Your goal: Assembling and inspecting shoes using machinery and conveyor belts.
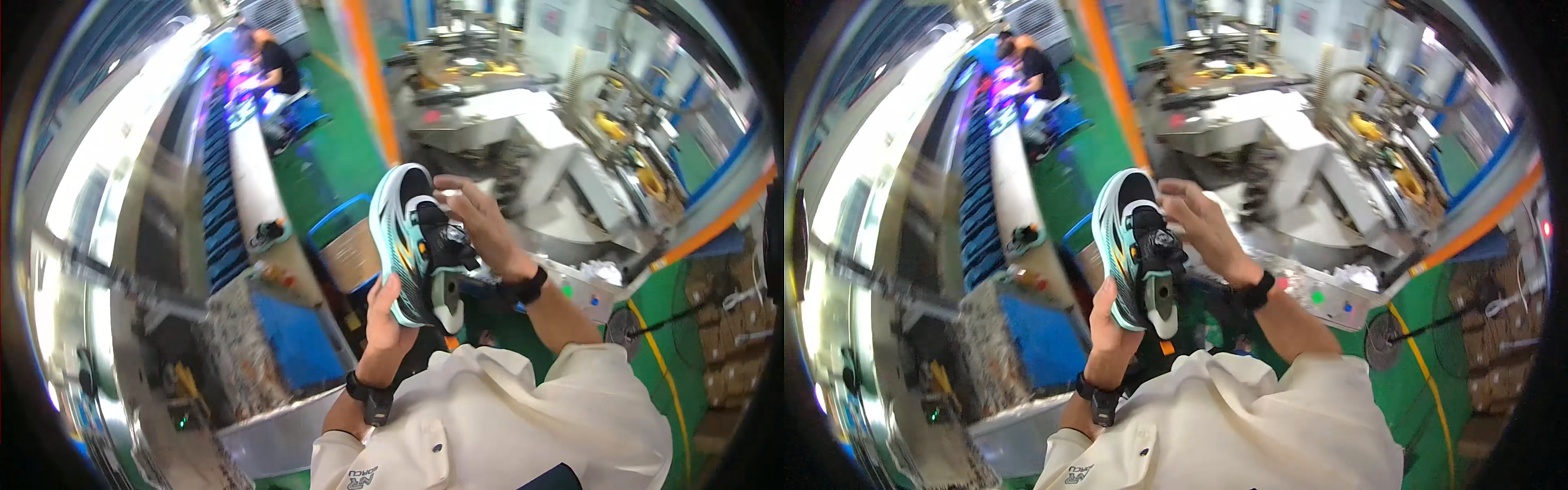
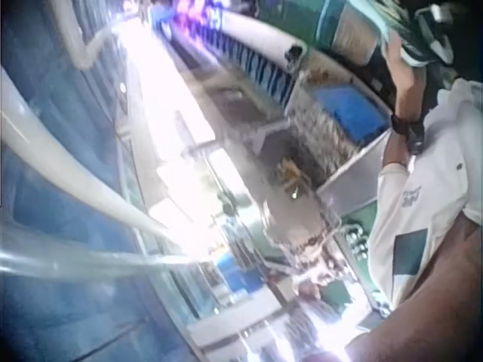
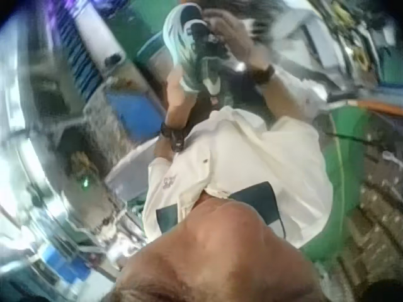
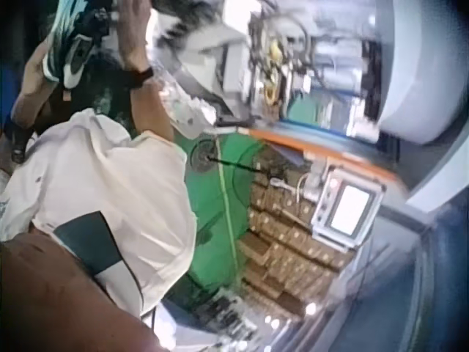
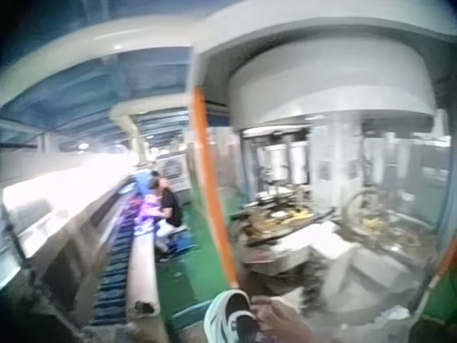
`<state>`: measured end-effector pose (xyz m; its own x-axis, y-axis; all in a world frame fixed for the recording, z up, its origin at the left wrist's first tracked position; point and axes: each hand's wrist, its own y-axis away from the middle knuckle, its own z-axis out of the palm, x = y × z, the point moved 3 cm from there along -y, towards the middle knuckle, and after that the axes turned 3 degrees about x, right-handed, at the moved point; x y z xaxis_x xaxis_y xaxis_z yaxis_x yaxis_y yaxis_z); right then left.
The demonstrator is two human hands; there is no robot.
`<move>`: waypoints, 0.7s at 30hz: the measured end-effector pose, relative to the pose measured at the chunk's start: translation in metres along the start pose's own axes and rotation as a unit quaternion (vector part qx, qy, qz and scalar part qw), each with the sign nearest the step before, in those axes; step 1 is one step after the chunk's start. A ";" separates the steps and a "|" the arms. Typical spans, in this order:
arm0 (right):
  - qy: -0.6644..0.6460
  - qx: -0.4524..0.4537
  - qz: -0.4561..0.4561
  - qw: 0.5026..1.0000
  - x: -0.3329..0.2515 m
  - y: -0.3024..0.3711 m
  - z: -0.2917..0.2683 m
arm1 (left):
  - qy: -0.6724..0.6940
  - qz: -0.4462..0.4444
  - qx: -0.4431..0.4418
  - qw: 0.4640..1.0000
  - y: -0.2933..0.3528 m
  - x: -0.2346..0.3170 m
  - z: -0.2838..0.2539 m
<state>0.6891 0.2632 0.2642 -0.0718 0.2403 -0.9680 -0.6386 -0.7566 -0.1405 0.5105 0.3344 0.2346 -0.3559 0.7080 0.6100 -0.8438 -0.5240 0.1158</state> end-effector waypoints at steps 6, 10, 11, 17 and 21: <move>-0.149 0.165 -0.071 0.972 0.016 0.062 -0.160 | -0.262 0.021 -0.010 0.965 -0.098 -0.131 0.097; -0.136 0.345 -0.023 0.928 0.006 0.085 -0.261 | -0.426 0.027 -0.132 0.894 -0.131 -0.211 0.166; -0.108 0.383 -0.006 0.917 0.005 0.093 -0.285 | -0.435 0.008 -0.190 0.880 -0.146 -0.228 0.176; 0.060 0.515 -0.111 0.848 -0.018 0.134 -0.394 | -0.448 -0.123 -0.185 0.866 -0.273 -0.333 0.215; 0.138 0.559 -0.079 0.814 -0.053 0.144 -0.392 | -0.536 0.003 -0.171 0.827 -0.405 -0.400 0.193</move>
<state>0.9017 -0.0971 0.2142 0.1561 0.0182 -0.9876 -0.9321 0.3336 -0.1412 1.0718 0.1718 0.0953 0.0459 -0.2170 0.9751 -0.9727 -0.2322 -0.0058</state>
